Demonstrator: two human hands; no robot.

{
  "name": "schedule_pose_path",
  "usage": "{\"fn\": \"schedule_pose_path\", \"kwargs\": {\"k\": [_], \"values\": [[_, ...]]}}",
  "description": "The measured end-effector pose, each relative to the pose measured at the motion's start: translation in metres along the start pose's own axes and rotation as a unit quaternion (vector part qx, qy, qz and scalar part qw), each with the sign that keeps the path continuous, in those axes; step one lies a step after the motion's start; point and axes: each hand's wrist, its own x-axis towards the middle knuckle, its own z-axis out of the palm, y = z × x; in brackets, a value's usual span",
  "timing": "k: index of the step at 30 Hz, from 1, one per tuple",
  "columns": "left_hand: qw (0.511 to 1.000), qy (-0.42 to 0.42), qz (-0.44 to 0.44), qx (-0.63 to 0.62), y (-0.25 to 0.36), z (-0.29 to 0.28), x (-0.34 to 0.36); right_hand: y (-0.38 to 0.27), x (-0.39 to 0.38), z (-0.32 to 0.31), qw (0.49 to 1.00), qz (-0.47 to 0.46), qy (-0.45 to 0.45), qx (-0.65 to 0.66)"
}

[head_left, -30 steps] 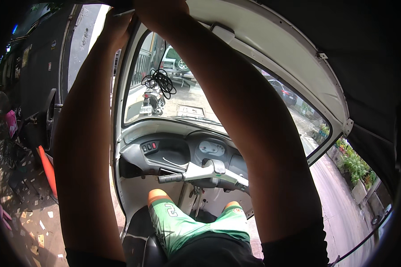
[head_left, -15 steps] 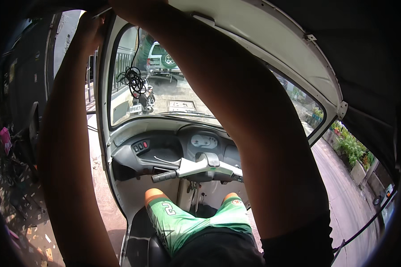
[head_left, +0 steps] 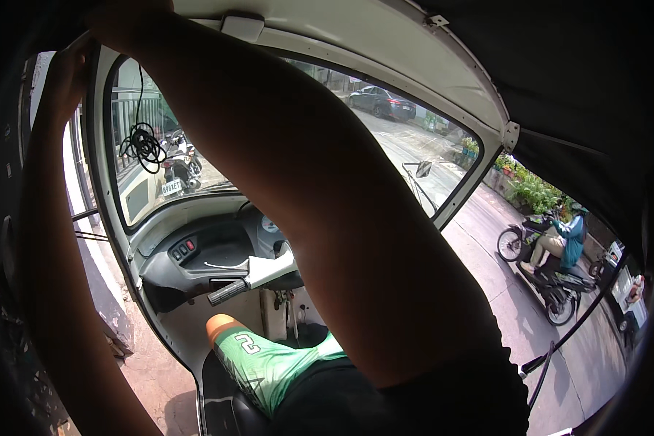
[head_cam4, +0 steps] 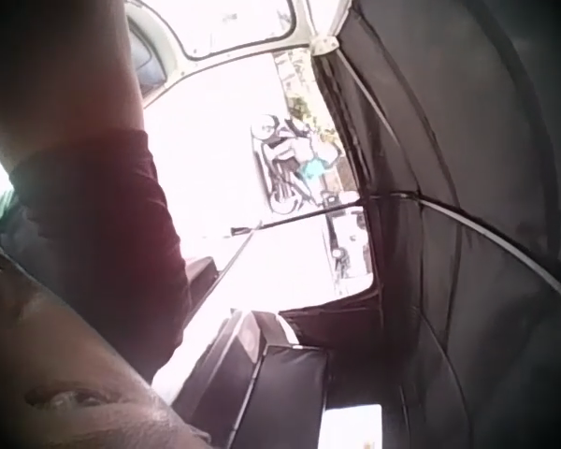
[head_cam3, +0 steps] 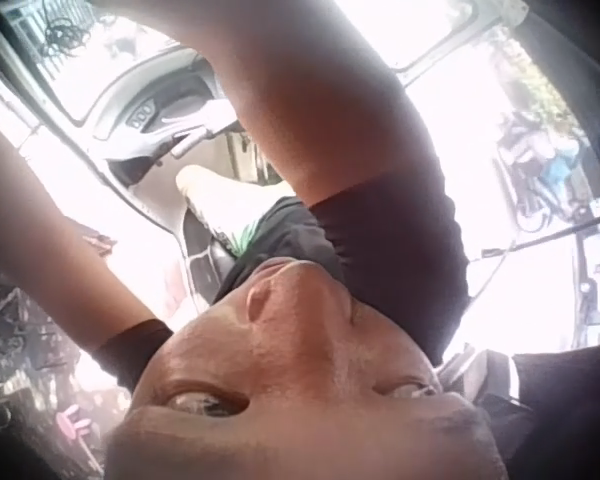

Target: Gathering hardware and fastening it to the interior roof frame of a vehicle.

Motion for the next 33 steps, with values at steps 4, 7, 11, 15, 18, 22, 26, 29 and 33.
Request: {"fn": "schedule_pose_path", "kwargs": {"k": [4, 7, 11, 15, 18, 22, 26, 29, 33], "values": [[0.997, -0.024, -0.049, 0.047, -0.008, -0.029, 0.025, -0.004, -0.007, 0.009, 0.991, -0.008, 0.129, -0.022], [1.0, -0.014, 0.001, 0.014, -0.014, -0.02, 0.018, 0.002, -0.009, 0.018, 0.993, 0.011, 0.115, 0.005], [0.997, -0.072, -0.034, -0.005, -0.006, -0.065, 0.028, -0.01, 0.008, 0.037, 0.991, -0.005, 0.121, 0.064], [0.988, 0.085, -0.013, -0.127, -0.005, 0.022, 0.013, 0.009, -0.017, 0.034, 0.989, 0.052, 0.119, 0.07], [0.987, 0.05, 0.027, -0.147, 0.003, 0.024, 0.013, 0.009, -0.013, 0.031, 0.972, 0.03, 0.194, 0.127], [0.983, 0.07, 0.065, -0.154, 0.004, 0.023, 0.006, -0.001, -0.012, 0.044, 0.952, 0.022, 0.244, 0.185], [0.988, 0.013, 0.055, -0.141, 0.004, 0.017, 0.008, -0.001, -0.016, 0.048, 0.948, 0.016, 0.272, 0.167], [0.981, 0.051, 0.065, -0.174, 0.0, 0.019, 0.009, -0.007, -0.017, 0.045, 0.929, 0.018, 0.289, 0.229], [0.981, 0.054, 0.081, -0.167, 0.002, 0.025, 0.008, -0.002, -0.016, 0.04, 0.952, 0.032, 0.256, 0.166]]}}
